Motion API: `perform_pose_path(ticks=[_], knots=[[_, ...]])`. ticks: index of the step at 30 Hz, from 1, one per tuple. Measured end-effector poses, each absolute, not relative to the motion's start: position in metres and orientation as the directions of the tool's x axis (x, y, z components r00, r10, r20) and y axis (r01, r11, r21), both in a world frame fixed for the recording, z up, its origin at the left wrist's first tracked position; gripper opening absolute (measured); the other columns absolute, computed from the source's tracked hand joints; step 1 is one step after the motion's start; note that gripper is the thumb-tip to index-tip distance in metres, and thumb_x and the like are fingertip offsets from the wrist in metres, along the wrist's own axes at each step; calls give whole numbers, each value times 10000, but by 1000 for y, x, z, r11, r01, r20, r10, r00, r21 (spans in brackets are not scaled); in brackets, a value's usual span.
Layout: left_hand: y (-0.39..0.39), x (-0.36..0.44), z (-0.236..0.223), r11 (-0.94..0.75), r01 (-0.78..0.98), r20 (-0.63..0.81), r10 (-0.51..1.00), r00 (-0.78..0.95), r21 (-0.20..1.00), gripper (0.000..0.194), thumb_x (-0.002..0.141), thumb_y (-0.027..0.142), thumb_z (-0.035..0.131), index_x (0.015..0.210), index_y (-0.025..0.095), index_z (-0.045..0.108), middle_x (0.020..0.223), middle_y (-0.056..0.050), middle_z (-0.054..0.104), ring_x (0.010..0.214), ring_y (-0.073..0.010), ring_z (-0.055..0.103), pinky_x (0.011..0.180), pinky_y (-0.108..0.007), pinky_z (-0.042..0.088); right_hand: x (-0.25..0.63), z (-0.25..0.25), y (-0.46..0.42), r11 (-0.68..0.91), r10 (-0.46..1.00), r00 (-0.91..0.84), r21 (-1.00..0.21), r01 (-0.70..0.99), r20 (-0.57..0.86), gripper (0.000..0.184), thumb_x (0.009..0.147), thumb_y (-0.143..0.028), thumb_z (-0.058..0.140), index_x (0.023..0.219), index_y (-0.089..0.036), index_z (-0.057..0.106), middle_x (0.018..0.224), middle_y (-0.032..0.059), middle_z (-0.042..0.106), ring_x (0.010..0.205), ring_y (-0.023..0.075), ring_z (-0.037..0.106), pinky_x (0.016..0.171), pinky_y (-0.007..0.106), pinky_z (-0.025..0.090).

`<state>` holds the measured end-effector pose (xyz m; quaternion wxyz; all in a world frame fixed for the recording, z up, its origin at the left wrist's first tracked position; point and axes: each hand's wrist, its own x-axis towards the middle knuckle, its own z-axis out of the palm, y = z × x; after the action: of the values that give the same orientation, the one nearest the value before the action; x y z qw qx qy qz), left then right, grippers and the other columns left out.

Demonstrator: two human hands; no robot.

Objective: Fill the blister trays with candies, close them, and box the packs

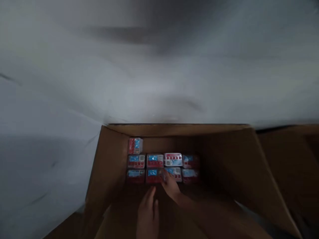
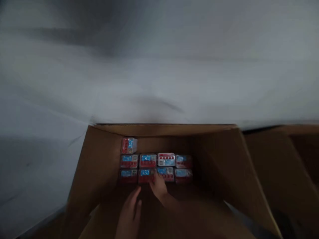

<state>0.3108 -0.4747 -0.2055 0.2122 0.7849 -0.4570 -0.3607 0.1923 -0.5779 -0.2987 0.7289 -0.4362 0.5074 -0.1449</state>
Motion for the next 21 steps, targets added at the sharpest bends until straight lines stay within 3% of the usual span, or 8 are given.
perform_pose_path(ticks=[2,3,5,7,10,15,21], knots=[[-469,284,-175,-418,-573,-394,-903,173,705,435,856,304,386,1232,183,568,1297,-102,553,1213,-242,499,1030,-415,405,124,-258,-532,545,-738,276,-786,-293,-615,607,652,-165,522,1254,-229,481,1331,86,458,1335,315,254,1142,456,73],[-468,272,-161,-374,-578,-397,-913,93,725,428,857,301,385,1224,187,574,1297,-102,553,1215,-236,498,1029,-408,407,91,-241,-508,443,-791,200,-767,-464,-578,607,661,-171,486,1267,-206,482,1303,100,488,1290,296,342,1128,446,167],[-466,254,-136,-280,-591,-374,-927,-39,756,416,863,308,379,1208,202,586,1300,-96,552,1217,-226,496,1023,-398,411,29,-213,-463,353,-845,39,-610,-710,-534,589,669,-165,455,1254,-155,516,1250,141,533,1226,280,431,1089,416,275],[-464,244,-120,-195,-614,-329,-937,-113,765,415,866,330,366,1186,207,600,1284,-97,564,1205,-226,509,1010,-395,423,-23,-189,-423,370,-855,-86,-484,-793,-512,559,689,-164,435,1237,-165,545,1209,147,566,1170,270,492,1051,402,339],[-465,233,-108,-79,-645,-270,-941,-204,760,418,849,357,369,1145,200,619,1226,-104,606,1166,-235,544,978,-387,451,-84,-154,-375,442,-858,-224,-442,-780,-463,534,723,-150,401,1229,-207,563,1182,128,591,1116,247,536,1012,377,385],[-457,171,-103,83,-662,-190,-925,-329,745,374,838,363,376,1054,198,632,1140,-112,651,1105,-253,587,943,-388,477,-167,-120,-312,549,-827,-351,-497,-672,-439,534,717,-112,396,1216,-178,573,1144,128,608,1091,241,544,979,361,392],[-411,-33,-73,244,-633,-267,-754,-600,735,405,823,413,415,1083,174,613,1163,-119,633,1127,-263,565,968,-405,453,-277,-127,-214,701,-706,-500,-593,-396,-501,437,705,-123,471,1110,-160,632,1098,113,639,1073,235,559,950,331,399]])
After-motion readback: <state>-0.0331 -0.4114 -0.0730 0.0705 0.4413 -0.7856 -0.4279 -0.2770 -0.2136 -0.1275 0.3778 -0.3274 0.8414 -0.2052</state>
